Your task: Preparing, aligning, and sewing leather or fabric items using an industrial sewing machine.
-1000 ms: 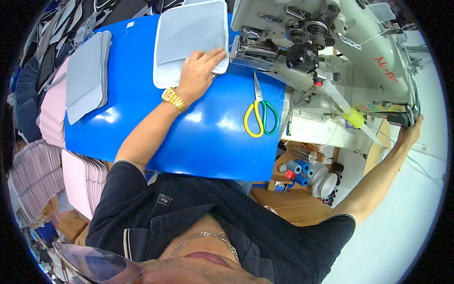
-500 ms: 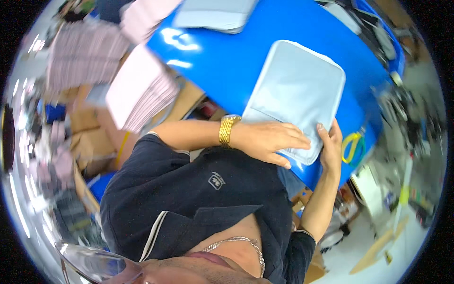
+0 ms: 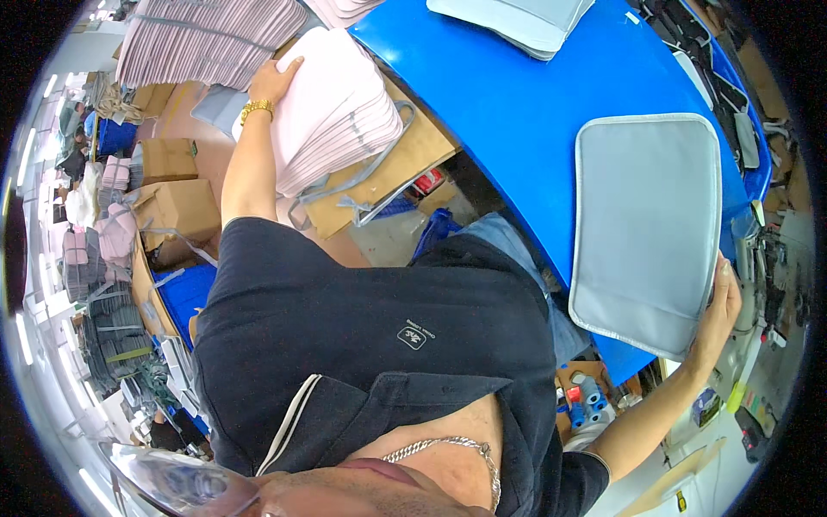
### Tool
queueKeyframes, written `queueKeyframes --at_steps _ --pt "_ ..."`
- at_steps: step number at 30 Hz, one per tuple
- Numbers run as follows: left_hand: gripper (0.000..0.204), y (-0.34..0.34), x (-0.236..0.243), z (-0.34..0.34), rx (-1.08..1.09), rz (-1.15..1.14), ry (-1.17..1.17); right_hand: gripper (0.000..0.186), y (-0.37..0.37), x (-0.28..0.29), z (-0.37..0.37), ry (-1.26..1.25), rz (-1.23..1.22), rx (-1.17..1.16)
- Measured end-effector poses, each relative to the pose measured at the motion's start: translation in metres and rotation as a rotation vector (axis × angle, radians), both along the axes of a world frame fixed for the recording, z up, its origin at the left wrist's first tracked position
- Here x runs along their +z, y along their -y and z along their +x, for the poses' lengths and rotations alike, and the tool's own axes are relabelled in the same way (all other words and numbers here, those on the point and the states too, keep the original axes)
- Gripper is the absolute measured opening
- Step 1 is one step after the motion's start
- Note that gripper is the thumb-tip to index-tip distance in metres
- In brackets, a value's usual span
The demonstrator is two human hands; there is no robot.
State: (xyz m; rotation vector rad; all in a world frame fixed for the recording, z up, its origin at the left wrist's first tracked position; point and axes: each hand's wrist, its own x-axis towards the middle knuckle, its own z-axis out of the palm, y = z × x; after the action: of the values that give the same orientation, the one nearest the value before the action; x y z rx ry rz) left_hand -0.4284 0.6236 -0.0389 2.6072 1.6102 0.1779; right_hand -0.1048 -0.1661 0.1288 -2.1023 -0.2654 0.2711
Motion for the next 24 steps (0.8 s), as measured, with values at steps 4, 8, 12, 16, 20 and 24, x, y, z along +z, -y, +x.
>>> queueKeyframes --at_steps 4,8,12,16,20,24 --pt "0.082 0.024 0.006 -0.010 0.058 0.284 0.172 0.022 0.006 0.011 -0.004 -0.053 0.063 -0.086" --pt "0.041 0.032 0.073 -0.010 -0.185 0.416 0.128 0.020 -0.010 0.052 -0.018 0.185 0.028 0.090" --pt "0.033 0.085 0.179 0.047 -0.448 0.253 0.630 0.016 -0.047 0.091 -0.046 0.259 -0.045 0.229" --pt "0.032 0.218 0.255 0.123 -0.794 -0.198 0.951 0.010 -0.089 0.108 -0.078 0.389 -0.103 0.493" --pt "0.024 0.347 0.278 0.208 -1.411 -0.270 0.592 0.023 -0.113 0.110 -0.098 0.748 -0.228 0.615" --pt "0.019 0.441 0.251 0.245 -1.858 -0.353 0.520 0.025 -0.104 0.096 -0.098 1.051 -0.297 0.532"
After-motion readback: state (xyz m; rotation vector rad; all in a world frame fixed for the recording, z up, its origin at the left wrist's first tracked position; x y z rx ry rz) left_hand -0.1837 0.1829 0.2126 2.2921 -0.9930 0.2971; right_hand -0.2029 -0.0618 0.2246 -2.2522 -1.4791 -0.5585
